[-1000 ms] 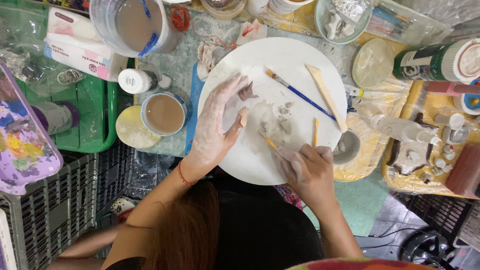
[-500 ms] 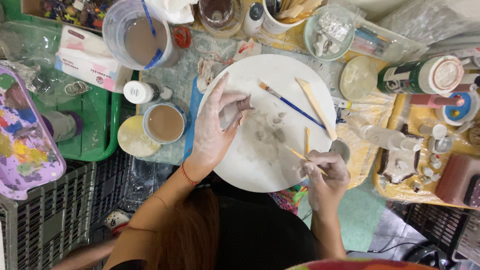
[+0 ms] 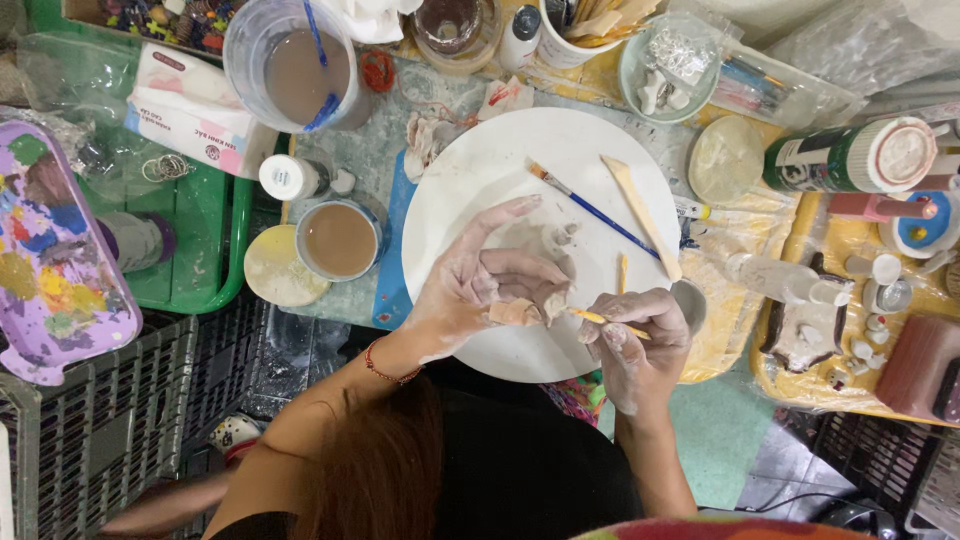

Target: The person shapes and details a small clay object using a wooden tool and a thin brush. The person applies a liquid from a bottle onto the clay and smooths the surface while holding the object in their hand.

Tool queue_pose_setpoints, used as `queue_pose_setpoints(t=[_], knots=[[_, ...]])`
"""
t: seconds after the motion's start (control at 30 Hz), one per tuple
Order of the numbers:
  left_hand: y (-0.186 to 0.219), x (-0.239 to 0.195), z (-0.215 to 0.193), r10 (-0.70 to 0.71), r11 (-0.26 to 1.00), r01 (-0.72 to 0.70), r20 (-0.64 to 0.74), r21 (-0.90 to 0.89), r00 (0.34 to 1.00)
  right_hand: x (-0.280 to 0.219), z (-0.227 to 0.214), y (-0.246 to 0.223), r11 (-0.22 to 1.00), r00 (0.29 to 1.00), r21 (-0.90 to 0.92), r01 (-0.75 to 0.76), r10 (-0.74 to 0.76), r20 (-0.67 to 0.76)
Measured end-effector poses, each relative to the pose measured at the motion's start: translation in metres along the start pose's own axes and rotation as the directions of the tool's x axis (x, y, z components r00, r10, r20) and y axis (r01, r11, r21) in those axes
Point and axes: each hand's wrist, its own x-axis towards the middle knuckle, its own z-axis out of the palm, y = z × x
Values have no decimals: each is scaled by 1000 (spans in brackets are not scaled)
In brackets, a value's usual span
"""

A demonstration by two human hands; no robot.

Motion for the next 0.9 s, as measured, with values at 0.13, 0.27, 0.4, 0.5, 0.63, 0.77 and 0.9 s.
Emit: queue_pose_setpoints(t=[0.13,0.27,0.4,0.5,0.63,0.77,0.9], knots=[[1,0,3,-6,1000,8,54,-27,999,-3,-2,2,999,999,-37,36,-36,4],[0,0,0,2,1000,-1,60,-13,998,-5,-5,2,997,999,-66,51,-51,4],[-3,-1,-3,-2,999,4,52,-37,999,-5,-5,2,932,984,-315,179,-168,63],[-5,-2,-9,-30,999,31,48,-27,998,-5,-8,2,864,976,-454,219,-193,103],[-8,-3,-16,-25,1000,25,-12,-5,1000,-5,-13,5,870,970,-431,241,-228,84],[-10,6,-26,110,990,-102,-76,102,991,18,-32,-3,650,937,-723,233,-349,-12],[-4,31,-29,133,989,-121,-147,85,980,72,-51,-29,239,933,-960,147,-356,54]])
